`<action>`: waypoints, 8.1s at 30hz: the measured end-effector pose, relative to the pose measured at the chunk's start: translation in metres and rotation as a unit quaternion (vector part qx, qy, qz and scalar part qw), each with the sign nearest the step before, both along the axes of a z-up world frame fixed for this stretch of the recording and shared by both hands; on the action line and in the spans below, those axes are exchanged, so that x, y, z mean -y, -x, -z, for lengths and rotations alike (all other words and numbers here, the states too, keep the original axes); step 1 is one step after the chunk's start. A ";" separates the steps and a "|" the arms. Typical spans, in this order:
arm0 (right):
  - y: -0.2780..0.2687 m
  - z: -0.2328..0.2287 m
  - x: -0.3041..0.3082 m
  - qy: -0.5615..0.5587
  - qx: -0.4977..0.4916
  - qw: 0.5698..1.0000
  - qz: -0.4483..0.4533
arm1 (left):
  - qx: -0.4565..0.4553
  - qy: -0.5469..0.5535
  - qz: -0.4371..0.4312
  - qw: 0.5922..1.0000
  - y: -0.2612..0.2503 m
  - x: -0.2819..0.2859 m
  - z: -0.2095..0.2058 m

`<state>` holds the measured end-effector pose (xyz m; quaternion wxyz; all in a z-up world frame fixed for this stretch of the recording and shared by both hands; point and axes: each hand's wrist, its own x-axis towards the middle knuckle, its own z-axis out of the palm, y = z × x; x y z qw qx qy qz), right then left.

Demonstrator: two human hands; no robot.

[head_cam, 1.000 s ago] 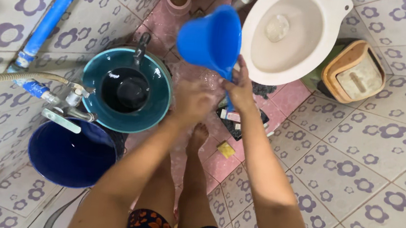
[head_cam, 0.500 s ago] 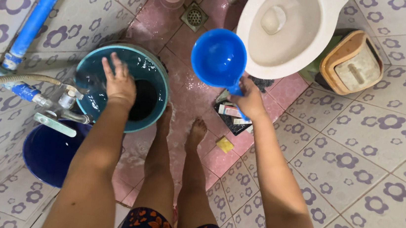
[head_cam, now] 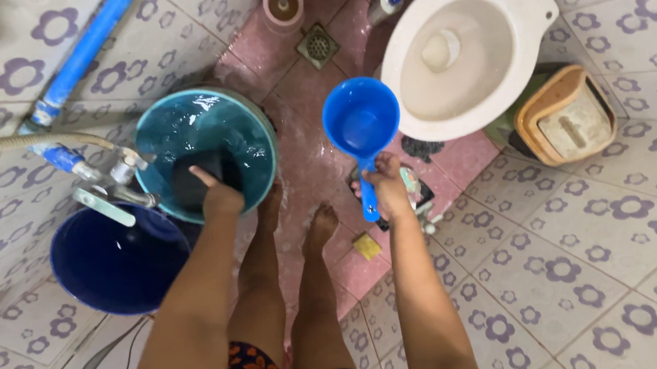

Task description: The person pours water from a blue scoop into a bucket and rinses a sponge. They then scrub a black plastic basket with the sponge, rinse it with water from the scoop, and place it on the floor. The person also rinses the scoop and bucket.

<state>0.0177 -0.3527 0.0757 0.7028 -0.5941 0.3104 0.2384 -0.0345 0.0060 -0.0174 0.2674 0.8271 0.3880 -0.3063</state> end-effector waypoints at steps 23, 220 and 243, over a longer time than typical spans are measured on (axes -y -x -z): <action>-0.050 -0.136 0.000 0.262 0.043 0.952 -0.150 | 0.201 0.361 -0.101 0.905 -0.052 0.136 -0.394; -0.419 0.120 0.116 0.019 0.072 0.991 0.115 | 0.345 0.295 -0.146 0.879 -0.380 0.202 0.006; -0.513 0.045 0.117 0.219 0.375 0.901 -0.008 | 0.572 0.055 -0.054 0.816 -0.499 0.190 -0.110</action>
